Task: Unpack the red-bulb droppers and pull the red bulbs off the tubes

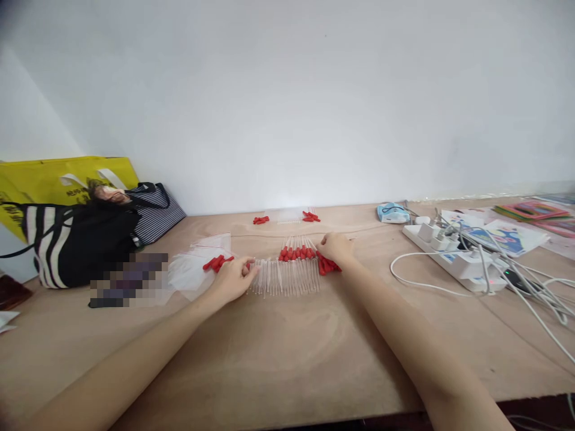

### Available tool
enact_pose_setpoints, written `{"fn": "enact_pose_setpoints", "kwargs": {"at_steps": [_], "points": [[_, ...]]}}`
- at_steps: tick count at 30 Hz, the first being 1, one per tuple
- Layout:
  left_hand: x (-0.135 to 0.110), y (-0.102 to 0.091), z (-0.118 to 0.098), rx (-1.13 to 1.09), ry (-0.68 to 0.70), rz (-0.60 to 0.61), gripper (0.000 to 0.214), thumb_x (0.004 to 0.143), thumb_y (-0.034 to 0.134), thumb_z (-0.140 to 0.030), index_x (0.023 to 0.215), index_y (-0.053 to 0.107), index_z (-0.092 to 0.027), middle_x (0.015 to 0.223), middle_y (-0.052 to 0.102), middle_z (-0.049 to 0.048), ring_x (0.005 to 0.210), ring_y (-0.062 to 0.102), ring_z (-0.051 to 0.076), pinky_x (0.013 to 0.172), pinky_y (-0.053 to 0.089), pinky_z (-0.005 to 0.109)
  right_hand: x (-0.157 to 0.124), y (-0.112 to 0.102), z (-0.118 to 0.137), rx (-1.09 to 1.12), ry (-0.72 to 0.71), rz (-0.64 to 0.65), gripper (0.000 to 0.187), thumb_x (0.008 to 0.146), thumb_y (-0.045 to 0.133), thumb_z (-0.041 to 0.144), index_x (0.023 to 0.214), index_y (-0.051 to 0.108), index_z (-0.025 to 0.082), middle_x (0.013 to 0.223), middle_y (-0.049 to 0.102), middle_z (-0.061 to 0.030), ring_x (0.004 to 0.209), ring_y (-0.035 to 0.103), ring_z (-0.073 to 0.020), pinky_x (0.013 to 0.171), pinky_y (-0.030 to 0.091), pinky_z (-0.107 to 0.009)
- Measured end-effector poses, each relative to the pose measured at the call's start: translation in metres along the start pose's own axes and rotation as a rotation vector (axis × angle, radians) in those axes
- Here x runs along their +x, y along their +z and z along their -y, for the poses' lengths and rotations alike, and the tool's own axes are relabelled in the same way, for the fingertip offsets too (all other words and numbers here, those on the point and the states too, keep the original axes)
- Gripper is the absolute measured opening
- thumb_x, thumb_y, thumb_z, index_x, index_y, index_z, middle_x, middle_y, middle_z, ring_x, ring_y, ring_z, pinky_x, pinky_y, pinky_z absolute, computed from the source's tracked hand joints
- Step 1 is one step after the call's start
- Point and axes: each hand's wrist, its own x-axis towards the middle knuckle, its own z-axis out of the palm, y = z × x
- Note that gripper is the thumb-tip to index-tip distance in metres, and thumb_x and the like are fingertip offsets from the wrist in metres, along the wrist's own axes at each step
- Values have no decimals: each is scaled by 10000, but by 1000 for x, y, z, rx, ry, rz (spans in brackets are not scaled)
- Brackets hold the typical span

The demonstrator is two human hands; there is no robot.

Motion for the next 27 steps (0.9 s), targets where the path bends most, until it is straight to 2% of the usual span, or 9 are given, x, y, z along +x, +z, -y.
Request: {"fn": "enact_pose_setpoints", "kwargs": {"at_steps": [4, 8, 12, 17, 21, 27], "points": [[-15, 10, 16, -62, 164, -168, 218, 807, 427, -286, 920, 565, -161, 551, 548, -20, 533, 529, 126, 556, 383, 235, 12, 4, 9, -30, 21, 70, 211, 651, 562, 355, 739, 638, 179, 780, 644, -93, 803, 589, -229, 704, 398, -329], [-21, 18, 28, -66, 265, -244, 157, 796, 443, -249, 869, 554, -168, 593, 540, -12, 612, 529, 138, 615, 413, 253, 20, 6, 12, -40, 40, 122, 215, 626, 579, 302, 761, 630, 144, 777, 641, -118, 763, 597, -227, 635, 416, -296], [-20, 18, 27, -18, 372, -292, 128, 780, 457, -218, 855, 551, -173, 705, 574, 22, 740, 526, 171, 701, 424, 298, 21, 0, 12, -24, 24, 128, 209, 655, 533, 286, 775, 629, 144, 762, 641, -110, 715, 602, -209, 571, 412, -266], [-20, 17, 25, -8, 371, -277, 108, 775, 463, -207, 823, 556, -181, 723, 585, 29, 747, 527, 178, 688, 429, 308, 20, -5, 11, -27, 1, 100, 193, 637, 555, 312, 748, 629, 174, 757, 641, -97, 740, 597, -217, 599, 418, -290], [-20, 17, 24, 4, 375, -270, 116, 781, 457, -208, 809, 567, -185, 741, 595, 32, 749, 530, 178, 693, 428, 315, 22, 1, 9, -36, 20, 117, 191, 588, 606, 315, 699, 620, 160, 741, 640, -113, 716, 597, -235, 605, 424, -322], [-21, 15, 23, 30, 366, -267, 119, 782, 465, -214, 790, 579, -183, 747, 596, 34, 762, 527, 182, 710, 421, 324, 23, 4, 9, -8, 11, 120, 153, 607, 584, 278, 684, 602, 148, 682, 627, -104, 656, 594, -220, 572, 410, -302]]}}
